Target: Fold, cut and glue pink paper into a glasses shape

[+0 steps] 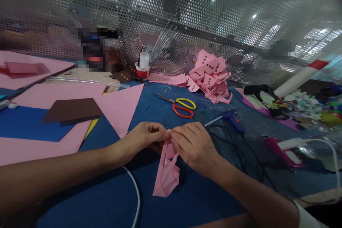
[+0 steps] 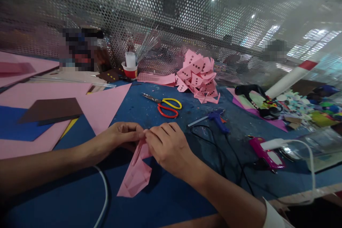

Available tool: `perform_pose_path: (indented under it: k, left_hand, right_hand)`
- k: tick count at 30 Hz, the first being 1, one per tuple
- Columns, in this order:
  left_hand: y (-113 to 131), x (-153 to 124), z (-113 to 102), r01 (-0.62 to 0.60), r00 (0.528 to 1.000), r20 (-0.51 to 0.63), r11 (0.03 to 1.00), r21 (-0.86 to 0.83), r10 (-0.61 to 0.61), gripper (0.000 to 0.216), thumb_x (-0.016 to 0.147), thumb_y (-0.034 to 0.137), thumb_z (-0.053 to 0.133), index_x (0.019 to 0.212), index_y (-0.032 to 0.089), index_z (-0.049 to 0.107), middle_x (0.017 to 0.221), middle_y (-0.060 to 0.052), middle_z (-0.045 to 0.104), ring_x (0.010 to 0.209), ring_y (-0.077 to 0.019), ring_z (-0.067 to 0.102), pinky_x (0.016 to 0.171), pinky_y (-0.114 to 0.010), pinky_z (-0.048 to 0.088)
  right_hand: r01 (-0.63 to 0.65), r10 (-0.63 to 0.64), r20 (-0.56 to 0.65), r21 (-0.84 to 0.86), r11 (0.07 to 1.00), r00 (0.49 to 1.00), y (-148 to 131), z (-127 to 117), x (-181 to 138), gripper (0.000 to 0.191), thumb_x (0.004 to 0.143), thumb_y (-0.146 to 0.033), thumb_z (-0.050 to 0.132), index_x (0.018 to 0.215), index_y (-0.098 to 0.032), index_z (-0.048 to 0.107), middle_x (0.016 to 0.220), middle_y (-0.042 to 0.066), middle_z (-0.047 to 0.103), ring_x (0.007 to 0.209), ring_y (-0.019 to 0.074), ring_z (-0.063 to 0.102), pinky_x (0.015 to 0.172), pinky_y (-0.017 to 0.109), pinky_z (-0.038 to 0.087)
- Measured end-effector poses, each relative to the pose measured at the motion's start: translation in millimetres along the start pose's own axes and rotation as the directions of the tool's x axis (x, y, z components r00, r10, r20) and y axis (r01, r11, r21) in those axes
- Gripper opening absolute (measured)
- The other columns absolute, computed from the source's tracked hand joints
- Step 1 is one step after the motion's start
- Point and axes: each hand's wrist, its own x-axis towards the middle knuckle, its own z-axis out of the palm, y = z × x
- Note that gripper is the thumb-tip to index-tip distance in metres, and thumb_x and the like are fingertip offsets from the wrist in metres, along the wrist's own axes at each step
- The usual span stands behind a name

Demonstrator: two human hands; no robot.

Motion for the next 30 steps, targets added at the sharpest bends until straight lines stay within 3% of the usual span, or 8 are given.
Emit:
perform_pose_path:
  k: [4,8,12,15,22,30]
  left_hand:
    - [-0.6,0.8,-0.3,-0.007,1.000,0.009,1.000,0.017,0.006,0.030,0.074,0.041,0.078,0.077,0.013,0.065,0.070,0.000,0.063,0.064,-0.0116,0.060,0.064,-0.022,0.052]
    - [0.9,-0.5,1.6,-0.009,0.999,0.041,0.998,0.067,0.006,0.029,0.077,0.041,0.074,0.080,0.013,0.066,0.072,-0.001,0.064,0.067,-0.0128,0.061,0.065,-0.024,0.053]
    - [-0.4,-1.0,1.6,-0.029,0.998,0.052,0.996,0.080,0.025,0.028,0.076,0.040,0.075,0.075,0.014,0.065,0.071,0.000,0.062,0.065,-0.0117,0.059,0.065,-0.024,0.052]
    - [-2.8,-0.3,0.6,-0.032,0.998,0.050,0.996,0.086,0.028,0.028,0.076,0.040,0.076,0.077,0.014,0.066,0.071,0.000,0.063,0.066,-0.0121,0.060,0.066,-0.024,0.053]
    - [-1.9,-0.7,0.1,-0.042,0.998,0.063,0.987,0.154,0.032,0.027,0.076,0.038,0.076,0.076,0.013,0.066,0.068,0.001,0.063,0.062,-0.0113,0.059,0.062,-0.022,0.050]
    - [2.9,-3.7,4.1,-0.075,0.995,0.079,0.975,0.210,0.060,0.020,0.076,0.030,0.072,0.067,0.014,0.064,0.064,0.002,0.062,0.059,-0.0105,0.057,0.060,-0.021,0.049]
  right_hand:
    - [-0.161,0.168,-0.007,0.261,0.952,0.986,-0.9,-3.0,2.8,0.021,0.100,-0.021,0.049,0.112,-0.019,0.066,0.104,0.005,0.071,0.097,0.0189,0.061,0.088,0.036,0.044]
    - [-0.364,0.377,0.093,0.545,0.755,0.922,-0.8,-4.3,6.4,0.018,0.099,-0.027,0.051,0.097,-0.020,0.067,0.095,0.003,0.070,0.091,0.0145,0.063,0.083,0.028,0.048]
    - [-0.494,0.471,0.228,0.644,0.584,0.852,1.0,-1.7,7.2,0.015,0.093,-0.033,0.061,0.092,-0.019,0.067,0.087,0.000,0.069,0.079,0.0127,0.063,0.073,0.025,0.048]
    - [-0.552,0.492,0.304,0.663,0.506,0.816,2.7,0.9,7.0,0.016,0.092,-0.034,0.063,0.088,-0.019,0.067,0.081,-0.001,0.068,0.075,0.0124,0.062,0.069,0.024,0.048]
    - [-0.584,0.536,0.331,0.698,0.415,0.777,4.9,0.2,8.4,0.019,0.091,-0.036,0.063,0.085,-0.018,0.067,0.080,-0.001,0.066,0.074,0.0120,0.060,0.068,0.023,0.047]
    - [-0.572,0.467,0.365,0.684,0.452,0.805,6.3,1.5,6.7,0.024,0.093,-0.040,0.059,0.088,-0.018,0.065,0.079,0.000,0.064,0.071,0.0124,0.057,0.064,0.024,0.044]
